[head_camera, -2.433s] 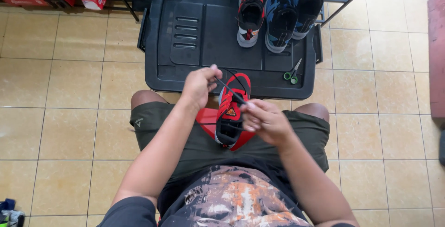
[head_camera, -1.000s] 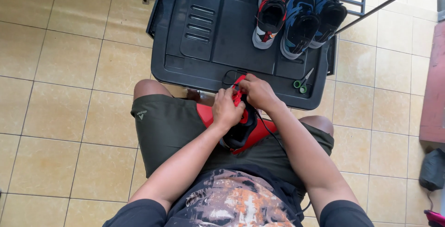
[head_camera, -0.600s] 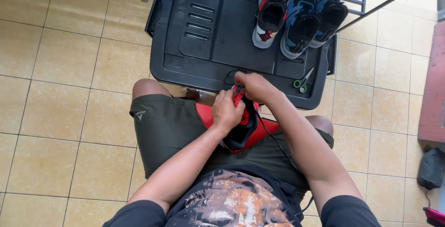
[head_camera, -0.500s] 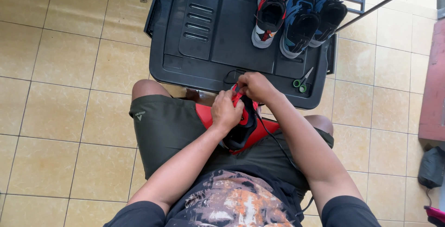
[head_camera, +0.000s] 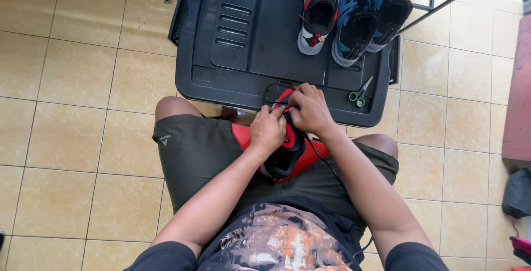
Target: The person sits on the floor and laces a red and black sneaker by hand. They thread the laces through the eyelets, pull them tight, and tie a knot at the top.
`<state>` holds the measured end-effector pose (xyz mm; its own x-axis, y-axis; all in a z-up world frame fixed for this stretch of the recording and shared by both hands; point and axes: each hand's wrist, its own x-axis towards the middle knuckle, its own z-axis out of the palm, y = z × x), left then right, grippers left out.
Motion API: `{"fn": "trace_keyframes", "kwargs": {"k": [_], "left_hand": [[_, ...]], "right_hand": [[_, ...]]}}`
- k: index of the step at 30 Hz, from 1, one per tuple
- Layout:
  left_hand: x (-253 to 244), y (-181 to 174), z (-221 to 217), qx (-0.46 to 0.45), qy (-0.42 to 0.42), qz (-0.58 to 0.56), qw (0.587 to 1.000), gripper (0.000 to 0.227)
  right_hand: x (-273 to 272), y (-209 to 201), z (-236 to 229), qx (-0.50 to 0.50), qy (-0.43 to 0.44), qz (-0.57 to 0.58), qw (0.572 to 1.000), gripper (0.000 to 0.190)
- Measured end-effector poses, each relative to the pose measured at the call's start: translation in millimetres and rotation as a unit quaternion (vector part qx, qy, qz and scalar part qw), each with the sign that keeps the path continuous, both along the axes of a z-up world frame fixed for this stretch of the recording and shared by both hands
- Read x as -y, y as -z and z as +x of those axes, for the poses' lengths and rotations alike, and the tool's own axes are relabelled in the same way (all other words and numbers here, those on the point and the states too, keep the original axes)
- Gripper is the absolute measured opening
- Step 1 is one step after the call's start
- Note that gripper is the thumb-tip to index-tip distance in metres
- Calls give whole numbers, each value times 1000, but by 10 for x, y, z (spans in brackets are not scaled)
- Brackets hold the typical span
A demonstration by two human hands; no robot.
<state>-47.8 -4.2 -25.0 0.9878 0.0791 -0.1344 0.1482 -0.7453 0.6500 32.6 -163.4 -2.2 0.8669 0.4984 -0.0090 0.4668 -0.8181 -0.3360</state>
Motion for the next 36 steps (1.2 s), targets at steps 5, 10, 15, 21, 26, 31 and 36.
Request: {"fn": "trace_keyframes", "kwargs": {"k": [5,10,15,21,26,31,36], "left_hand": [[9,70,70,-13,17,0,1000,38],[-66,-212,72,-52,23,-28,998,37],[-121,-84,47,-105,-12,-73,992,36],[-91,-51,30,-99,-31,-95,990,36],[-125,-321,18,-109,-34,-102,988,43],[-114,-653,-104,-125,-25,-124,984,56],[-118,-1822,-751,-6,282,-577,767,34]], "right_hand": [[-72,397,-189,49,7,-111,993,26],[-256,509,-292,174,-3,-155,973,17],[-157,375,-323,129,-45,-128,982,33],[21,-1019,-869,-218,-257,140,931,17],[97,-2185,-1527,-427,-363,344,754,30],[289,-2566,-1803,-499,-409,455,613,31],[449,-2280,-1834,-323,-131,573,742,25]]}}
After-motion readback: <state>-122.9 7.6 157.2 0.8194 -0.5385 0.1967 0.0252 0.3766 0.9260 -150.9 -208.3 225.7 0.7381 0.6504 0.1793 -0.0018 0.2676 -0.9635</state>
